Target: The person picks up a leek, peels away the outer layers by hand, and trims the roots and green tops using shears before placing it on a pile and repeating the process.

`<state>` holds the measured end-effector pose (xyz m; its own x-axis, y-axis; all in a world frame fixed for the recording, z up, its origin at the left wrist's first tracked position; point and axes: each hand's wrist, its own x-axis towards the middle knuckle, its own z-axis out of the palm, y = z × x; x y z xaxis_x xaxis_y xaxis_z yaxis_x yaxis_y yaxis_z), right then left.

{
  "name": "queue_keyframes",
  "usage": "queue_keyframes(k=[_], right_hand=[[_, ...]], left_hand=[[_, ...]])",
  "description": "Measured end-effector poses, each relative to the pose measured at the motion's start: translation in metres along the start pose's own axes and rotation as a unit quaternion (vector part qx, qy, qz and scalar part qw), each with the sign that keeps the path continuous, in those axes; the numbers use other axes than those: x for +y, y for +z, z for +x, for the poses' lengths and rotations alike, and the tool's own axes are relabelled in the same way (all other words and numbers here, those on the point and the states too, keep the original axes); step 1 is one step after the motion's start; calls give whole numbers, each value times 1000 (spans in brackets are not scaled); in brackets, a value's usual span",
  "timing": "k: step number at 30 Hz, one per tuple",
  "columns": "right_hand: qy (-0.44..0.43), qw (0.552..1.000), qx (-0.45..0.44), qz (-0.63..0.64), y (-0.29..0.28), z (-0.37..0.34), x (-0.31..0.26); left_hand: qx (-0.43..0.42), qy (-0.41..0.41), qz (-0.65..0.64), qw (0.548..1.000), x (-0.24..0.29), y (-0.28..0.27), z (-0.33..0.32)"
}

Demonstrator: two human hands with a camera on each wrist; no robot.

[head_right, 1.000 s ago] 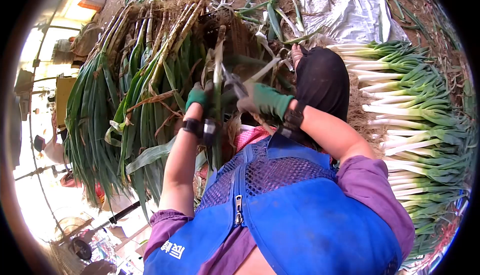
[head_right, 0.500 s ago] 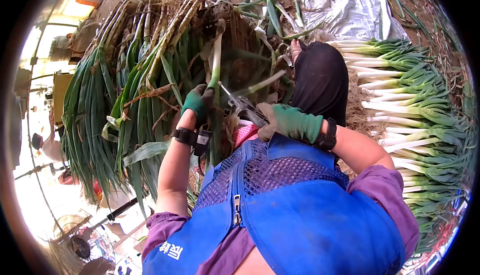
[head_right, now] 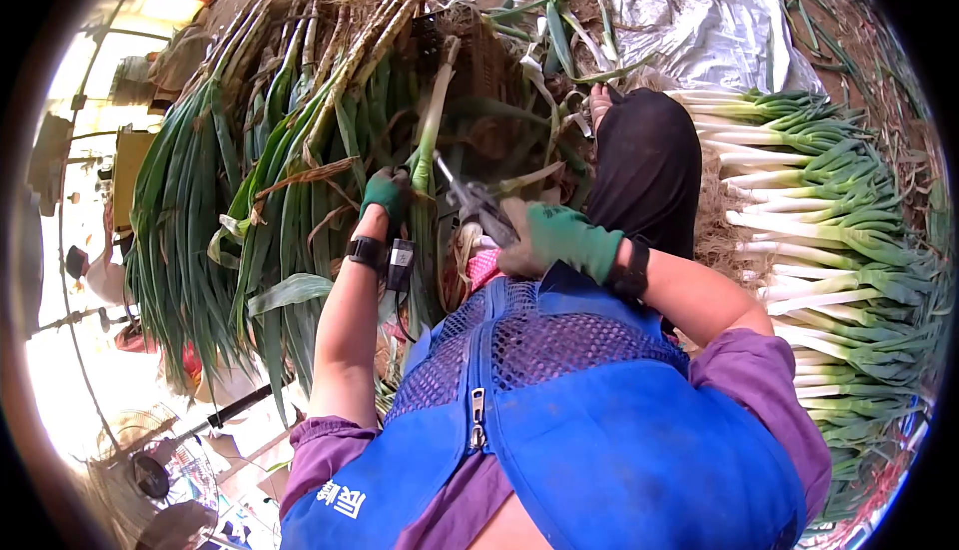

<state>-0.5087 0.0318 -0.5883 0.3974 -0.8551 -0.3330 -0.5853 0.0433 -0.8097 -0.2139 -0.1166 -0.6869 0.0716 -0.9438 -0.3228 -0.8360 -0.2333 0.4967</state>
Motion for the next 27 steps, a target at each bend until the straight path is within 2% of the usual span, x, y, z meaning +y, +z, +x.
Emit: queue_keyframes(k=[1, 2, 4, 5, 6, 8, 10, 11, 13, 14, 15, 16, 17, 19, 20, 21, 22, 23, 26, 27], right_hand=[[6, 1000, 16, -20, 0, 12, 6], [36, 998, 41, 38, -9, 29, 12], [101, 977, 83, 168, -17, 70, 30], [-64, 987, 98, 107, -16, 93, 68], [-55, 965, 57, 251, -23, 97, 73], [-7, 848, -9, 530, -37, 106, 80], [-22, 817, 9, 576, -38, 105, 73], [4, 813, 6, 582, -36, 108, 74], [13, 836, 31, 548, -28, 118, 73], [-14, 869, 60, 492, -23, 120, 71], [61, 826, 46, 558, -23, 122, 65], [64, 829, 32, 555, -21, 126, 65], [67, 831, 19, 553, -19, 129, 69], [-34, 905, 34, 424, -10, 134, 74], [15, 897, 40, 440, -11, 139, 73], [66, 887, 47, 455, -13, 140, 58], [93, 856, 36, 508, -12, 141, 54], [122, 820, 29, 558, -12, 142, 50], [185, 847, 28, 497, 0, 148, 39], [138, 871, 7, 471, 12, 155, 52]], left_hand=[[1, -14, 13, 1000, -1, 0, 2], [-7, 13, 5, 1000, -5, 3, 6], [4, 13, -38, 999, -2, 6, -4], [37, 30, 14, 999, 26, -9, -32], [-4, 45, -25, 999, 31, -18, -42], [33, 136, 21, 990, 56, -50, -85], [52, 127, 55, 989, 62, -78, -109], [58, 121, 74, 988, 56, -88, -119], [115, 118, 78, 983, 27, -100, -133], [140, 117, 85, 980, 11, -106, -140], [143, 84, 93, 982, 4, -114, -153], [144, 53, 101, 983, 0, -122, -167], [136, 12, 97, 986, -6, -130, -178], [123, -124, 185, 967, -8, -151, -202], [115, -192, 225, 948, -9, -162, -211], [120, -199, 221, 947, -17, -174, -216], [122, -206, 218, 946, -17, -184, -221], [133, -170, 218, 952, -10, -190, -227], [84, -68, 44, 993, 37, -180, -213], [42, -23, 10, 999, 58, -168, -203]])
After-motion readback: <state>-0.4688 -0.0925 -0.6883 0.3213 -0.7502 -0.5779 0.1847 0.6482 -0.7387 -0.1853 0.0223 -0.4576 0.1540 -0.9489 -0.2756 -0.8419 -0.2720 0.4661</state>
